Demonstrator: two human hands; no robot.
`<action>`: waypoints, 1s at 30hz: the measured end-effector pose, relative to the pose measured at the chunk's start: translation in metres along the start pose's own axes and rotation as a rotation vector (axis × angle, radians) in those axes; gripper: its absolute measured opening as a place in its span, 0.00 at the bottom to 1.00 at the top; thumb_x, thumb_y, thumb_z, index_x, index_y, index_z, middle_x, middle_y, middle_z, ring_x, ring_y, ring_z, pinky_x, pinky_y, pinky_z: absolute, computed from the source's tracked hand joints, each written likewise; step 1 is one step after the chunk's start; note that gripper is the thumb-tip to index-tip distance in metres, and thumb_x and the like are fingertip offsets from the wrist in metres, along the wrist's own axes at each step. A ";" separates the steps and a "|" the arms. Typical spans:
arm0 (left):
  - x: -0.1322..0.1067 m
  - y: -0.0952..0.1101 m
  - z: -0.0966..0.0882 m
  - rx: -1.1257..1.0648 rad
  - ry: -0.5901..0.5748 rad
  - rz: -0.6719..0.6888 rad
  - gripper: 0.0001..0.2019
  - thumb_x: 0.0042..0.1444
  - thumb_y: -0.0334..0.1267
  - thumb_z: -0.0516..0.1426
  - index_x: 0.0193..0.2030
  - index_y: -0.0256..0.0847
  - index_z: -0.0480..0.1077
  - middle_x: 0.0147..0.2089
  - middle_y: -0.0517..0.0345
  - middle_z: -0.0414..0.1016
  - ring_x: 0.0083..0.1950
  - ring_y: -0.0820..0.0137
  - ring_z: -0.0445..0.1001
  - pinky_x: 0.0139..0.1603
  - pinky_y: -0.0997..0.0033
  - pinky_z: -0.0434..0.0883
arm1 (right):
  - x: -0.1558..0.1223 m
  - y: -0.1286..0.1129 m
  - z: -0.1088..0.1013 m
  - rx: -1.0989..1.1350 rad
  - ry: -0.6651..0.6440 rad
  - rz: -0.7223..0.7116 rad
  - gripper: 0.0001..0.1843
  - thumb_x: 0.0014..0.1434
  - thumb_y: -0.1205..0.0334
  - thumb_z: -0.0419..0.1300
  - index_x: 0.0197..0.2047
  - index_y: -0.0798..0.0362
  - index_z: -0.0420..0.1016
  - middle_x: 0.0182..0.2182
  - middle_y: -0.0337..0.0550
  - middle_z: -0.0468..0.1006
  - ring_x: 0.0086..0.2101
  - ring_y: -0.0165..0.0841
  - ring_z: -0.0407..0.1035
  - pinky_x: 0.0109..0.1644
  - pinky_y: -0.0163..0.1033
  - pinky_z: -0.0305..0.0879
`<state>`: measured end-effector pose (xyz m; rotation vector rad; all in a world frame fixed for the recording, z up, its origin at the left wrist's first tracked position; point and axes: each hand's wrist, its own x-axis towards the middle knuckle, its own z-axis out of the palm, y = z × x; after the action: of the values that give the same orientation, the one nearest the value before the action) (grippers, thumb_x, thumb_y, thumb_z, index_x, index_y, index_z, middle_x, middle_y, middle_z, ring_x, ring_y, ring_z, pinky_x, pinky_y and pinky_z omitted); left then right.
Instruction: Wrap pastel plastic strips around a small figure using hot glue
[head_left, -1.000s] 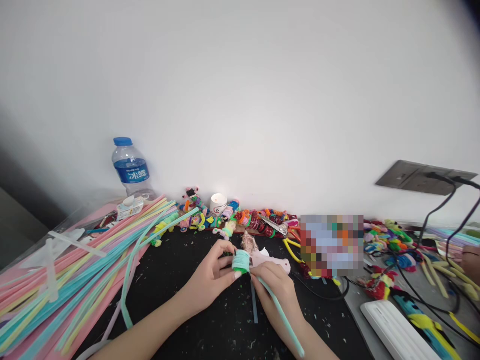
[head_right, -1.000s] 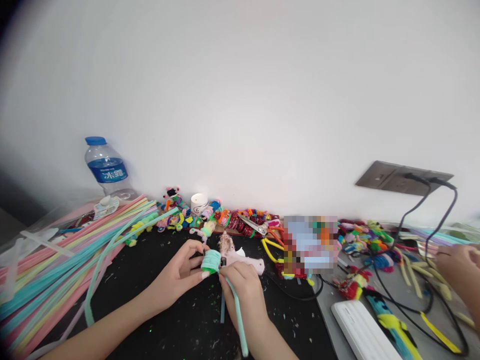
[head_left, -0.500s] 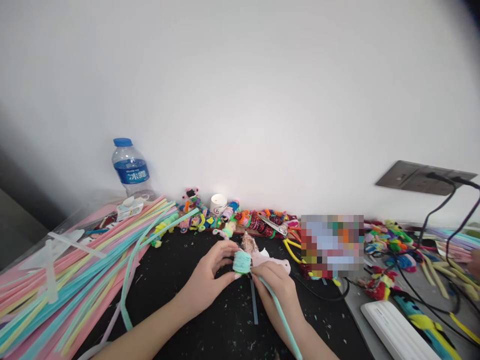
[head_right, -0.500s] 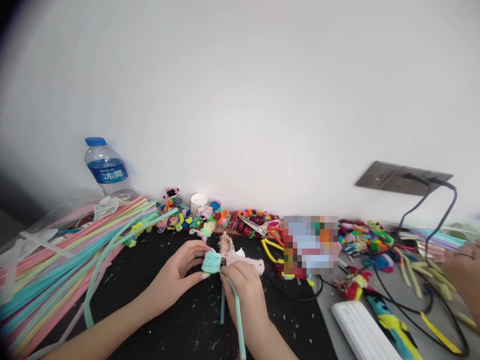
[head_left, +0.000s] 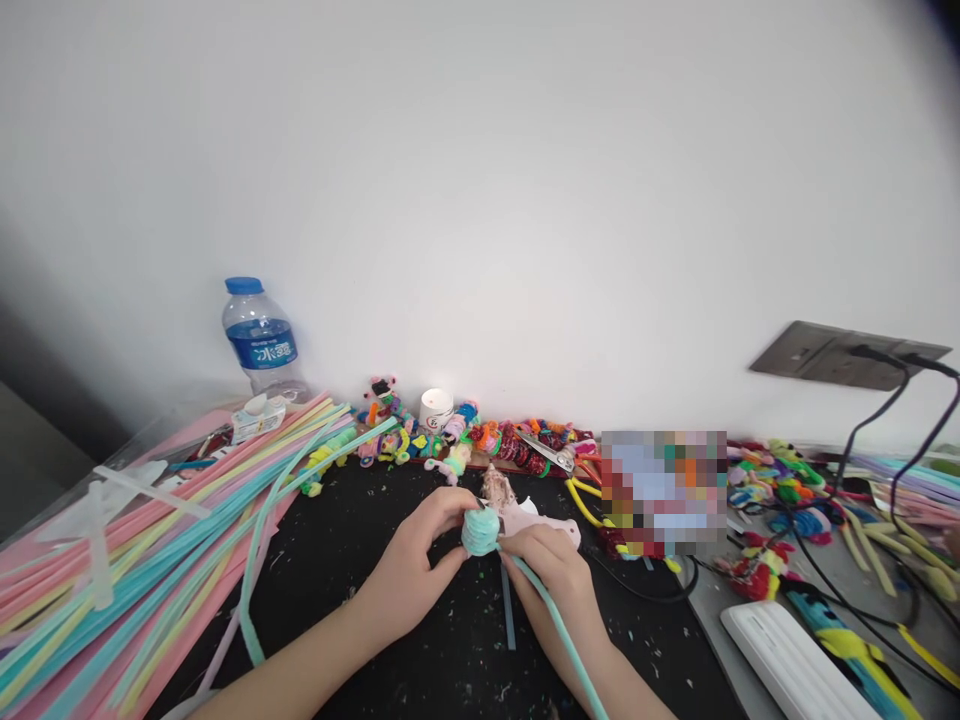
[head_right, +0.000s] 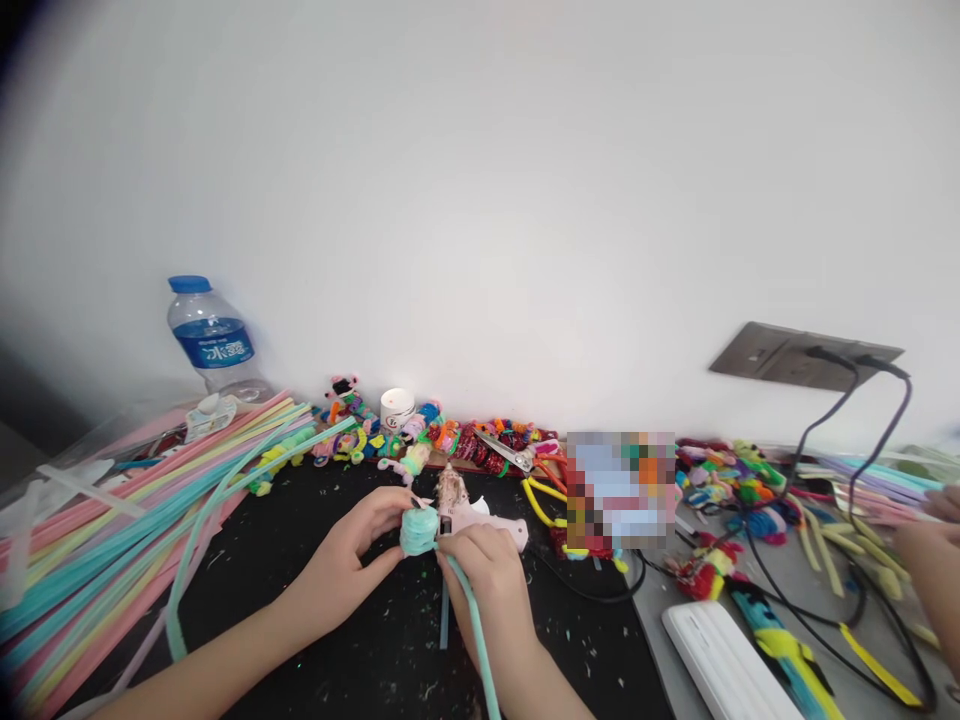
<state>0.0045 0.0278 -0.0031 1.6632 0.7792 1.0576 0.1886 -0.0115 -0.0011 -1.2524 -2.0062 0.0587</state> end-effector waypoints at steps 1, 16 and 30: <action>0.000 0.000 0.000 0.006 0.001 0.001 0.20 0.50 0.21 0.51 0.48 0.45 0.63 0.57 0.55 0.64 0.56 0.65 0.66 0.59 0.63 0.64 | 0.000 0.000 0.000 -0.001 0.002 -0.002 0.08 0.59 0.68 0.55 0.37 0.50 0.75 0.29 0.41 0.75 0.31 0.34 0.71 0.35 0.37 0.65; 0.003 0.002 0.001 0.077 0.005 -0.050 0.18 0.49 0.25 0.56 0.47 0.46 0.65 0.49 0.57 0.69 0.50 0.66 0.70 0.54 0.64 0.68 | 0.000 0.003 0.001 0.011 0.012 0.014 0.08 0.59 0.69 0.55 0.36 0.51 0.75 0.28 0.42 0.76 0.31 0.35 0.70 0.36 0.38 0.66; 0.002 0.013 -0.002 0.198 -0.099 0.020 0.14 0.53 0.30 0.54 0.46 0.46 0.67 0.47 0.55 0.70 0.48 0.64 0.68 0.50 0.66 0.67 | 0.000 0.002 0.000 0.008 -0.025 0.018 0.08 0.60 0.67 0.55 0.36 0.51 0.76 0.29 0.41 0.76 0.32 0.34 0.71 0.36 0.37 0.67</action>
<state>0.0039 0.0261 0.0103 1.8798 0.8248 0.9278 0.1905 -0.0103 -0.0017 -1.2703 -2.0138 0.0915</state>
